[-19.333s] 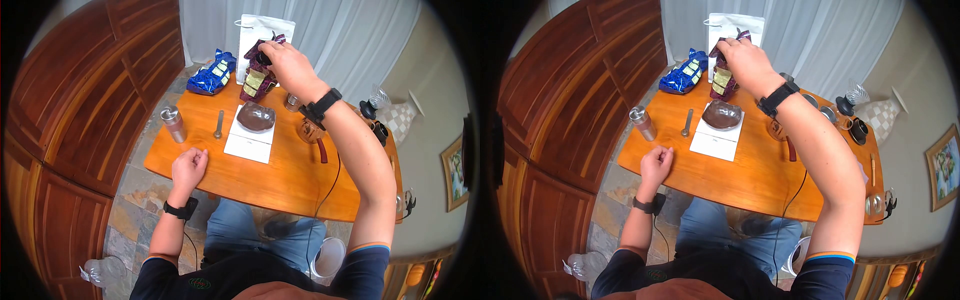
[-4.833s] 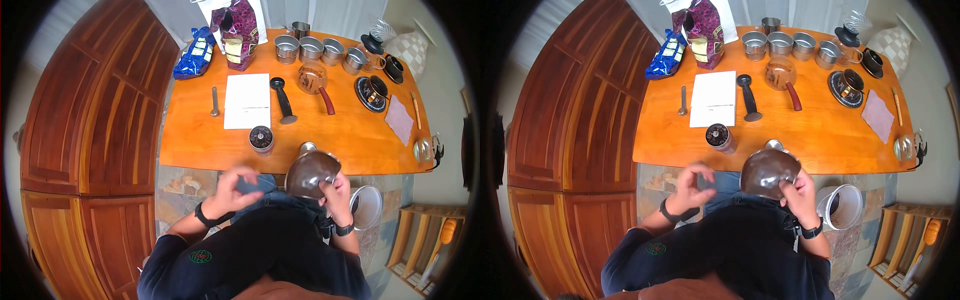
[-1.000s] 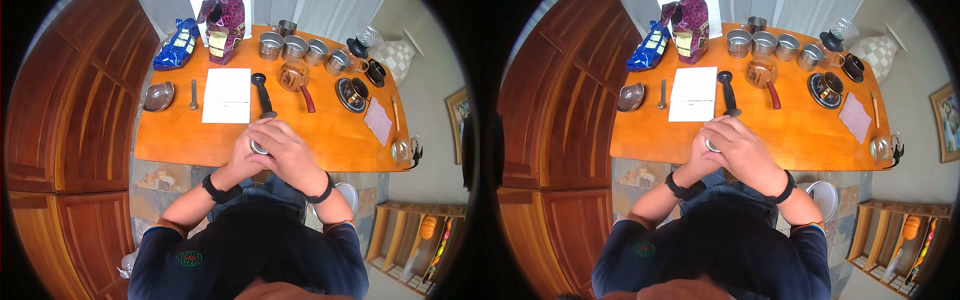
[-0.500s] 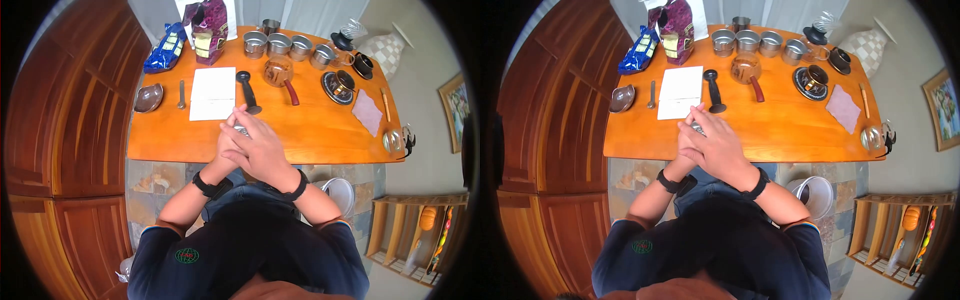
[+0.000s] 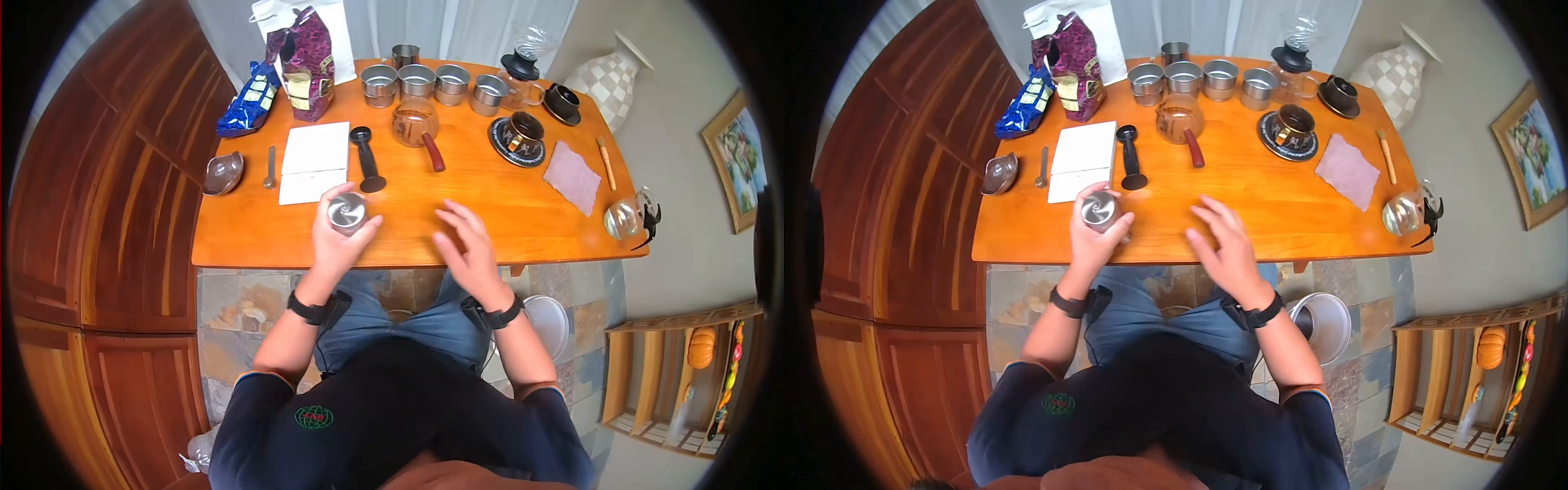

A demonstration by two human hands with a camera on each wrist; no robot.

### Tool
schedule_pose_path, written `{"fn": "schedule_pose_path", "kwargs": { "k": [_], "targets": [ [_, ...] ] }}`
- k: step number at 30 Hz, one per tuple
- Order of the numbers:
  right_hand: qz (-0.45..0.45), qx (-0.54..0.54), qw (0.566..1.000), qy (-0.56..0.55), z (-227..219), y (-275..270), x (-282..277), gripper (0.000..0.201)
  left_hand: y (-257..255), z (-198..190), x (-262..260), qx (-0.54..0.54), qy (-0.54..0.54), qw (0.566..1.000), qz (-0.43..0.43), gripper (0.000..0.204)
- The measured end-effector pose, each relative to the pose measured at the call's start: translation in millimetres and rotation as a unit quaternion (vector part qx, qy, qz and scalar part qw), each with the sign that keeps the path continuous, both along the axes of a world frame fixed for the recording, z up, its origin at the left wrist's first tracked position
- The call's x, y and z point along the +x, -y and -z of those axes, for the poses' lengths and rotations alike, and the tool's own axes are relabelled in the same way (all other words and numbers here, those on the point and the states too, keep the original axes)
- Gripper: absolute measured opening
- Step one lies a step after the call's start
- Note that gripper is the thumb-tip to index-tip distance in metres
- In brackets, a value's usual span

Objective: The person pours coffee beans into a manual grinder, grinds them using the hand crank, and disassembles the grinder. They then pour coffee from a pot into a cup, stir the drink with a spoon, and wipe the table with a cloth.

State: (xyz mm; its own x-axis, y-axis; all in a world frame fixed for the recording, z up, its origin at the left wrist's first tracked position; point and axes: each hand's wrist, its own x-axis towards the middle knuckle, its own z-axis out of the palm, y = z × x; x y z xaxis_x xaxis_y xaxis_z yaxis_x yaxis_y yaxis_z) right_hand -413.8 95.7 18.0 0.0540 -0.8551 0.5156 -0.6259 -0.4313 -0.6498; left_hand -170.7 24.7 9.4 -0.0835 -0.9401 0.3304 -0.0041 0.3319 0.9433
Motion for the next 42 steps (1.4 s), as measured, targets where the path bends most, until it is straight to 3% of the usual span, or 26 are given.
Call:
{"fn": "schedule_pose_path", "kwargs": {
  "k": [2,4,6,8,10,14,19,25,31,37,38,39,42],
  "targets": [
    [0.039,0.011,0.999,0.001,4,3,-29,0.036,-2,-7,4,-0.036,0.028,0.999,-0.019,0.071],
    [0.078,0.128,0.985,0.087,6,8,-50,0.027,-1,-17,11,-0.069,0.038,0.997,-0.027,0.077],
    [0.088,0.120,0.979,0.141,30,21,-67,0.026,3,-29,15,-0.085,0.039,0.995,-0.014,0.076],
    [0.073,0.082,0.969,0.221,45,31,-75,0.024,5,-38,10,-0.069,0.056,0.996,-0.009,0.052],
    [0.091,0.091,0.973,0.194,36,24,-69,0.024,2,-46,-1,-0.020,0.122,0.992,-0.032,0.017],
    [0.100,0.086,0.983,0.131,23,15,-65,0.022,5,-26,-17,-0.065,0.079,0.991,-0.092,0.009],
    [0.072,0.085,0.983,0.143,25,15,-71,0.022,14,-12,-31,-0.165,0.031,0.982,-0.081,0.010],
    [0.065,0.092,0.980,0.164,27,15,-71,0.021,17,-7,-38,-0.182,0.021,0.979,-0.093,0.012],
    [0.082,0.121,0.974,0.172,29,15,-69,0.021,16,-6,-44,-0.172,-0.012,0.980,-0.094,0.016],
    [0.098,0.070,0.985,0.122,33,18,-64,0.019,12,-6,-46,-0.120,-0.064,0.989,-0.058,0.023],
    [0.088,0.067,0.988,0.113,32,17,-62,0.019,14,-5,-46,-0.106,-0.048,0.990,-0.082,0.026],
    [0.103,0.064,0.987,0.103,31,17,-61,0.019,15,-2,-44,-0.056,-0.073,0.995,-0.050,0.034],
    [0.125,0.050,0.988,0.072,31,15,-58,0.018,7,-19,-25,-0.097,-0.037,0.994,-0.025,0.044]
  ]
}}
